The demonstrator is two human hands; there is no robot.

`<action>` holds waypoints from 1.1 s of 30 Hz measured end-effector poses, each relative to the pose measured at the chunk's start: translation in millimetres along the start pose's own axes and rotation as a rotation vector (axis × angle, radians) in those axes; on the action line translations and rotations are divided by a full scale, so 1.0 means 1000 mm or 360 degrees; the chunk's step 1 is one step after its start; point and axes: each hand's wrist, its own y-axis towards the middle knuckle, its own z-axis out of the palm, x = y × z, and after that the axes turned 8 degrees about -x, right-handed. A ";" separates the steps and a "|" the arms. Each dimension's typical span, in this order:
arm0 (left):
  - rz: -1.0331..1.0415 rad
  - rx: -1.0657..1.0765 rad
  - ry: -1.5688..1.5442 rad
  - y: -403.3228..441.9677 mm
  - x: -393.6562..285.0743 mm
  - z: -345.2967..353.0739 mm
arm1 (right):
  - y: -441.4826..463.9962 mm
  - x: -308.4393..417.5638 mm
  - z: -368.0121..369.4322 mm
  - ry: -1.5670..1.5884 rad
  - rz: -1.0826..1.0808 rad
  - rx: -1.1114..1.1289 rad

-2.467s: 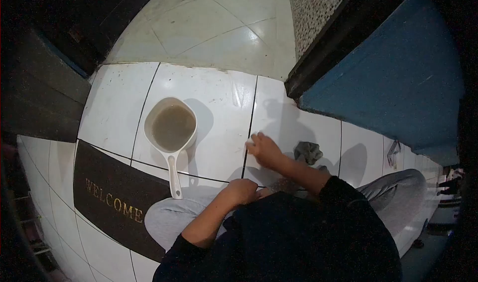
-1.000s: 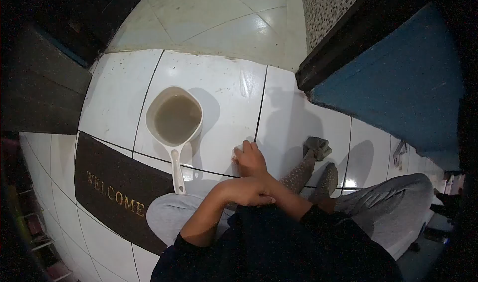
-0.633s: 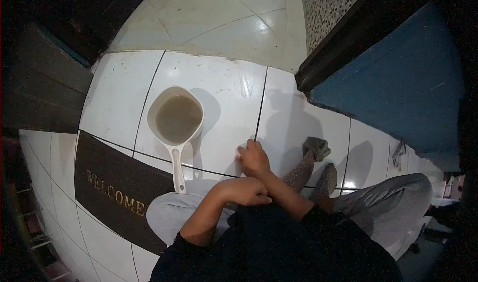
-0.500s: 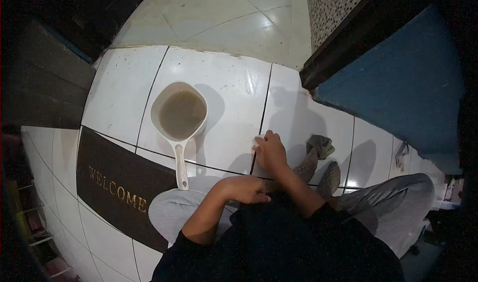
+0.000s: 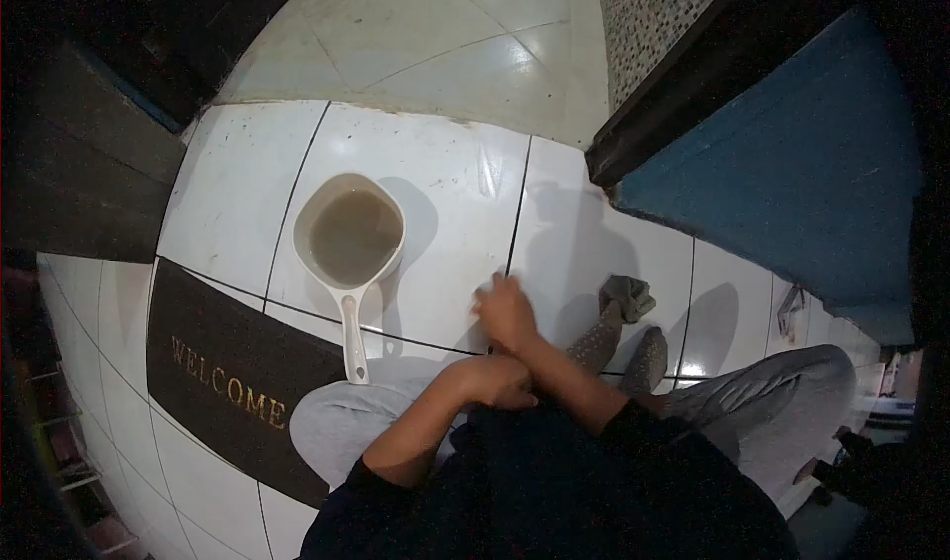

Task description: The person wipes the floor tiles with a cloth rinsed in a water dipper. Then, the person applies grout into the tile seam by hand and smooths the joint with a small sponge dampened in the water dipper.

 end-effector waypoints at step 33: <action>-0.0024 0.0033 0.0115 0.001 0.004 0.010 | 0.001 0.005 -0.013 0.0083 0.0085 0.0286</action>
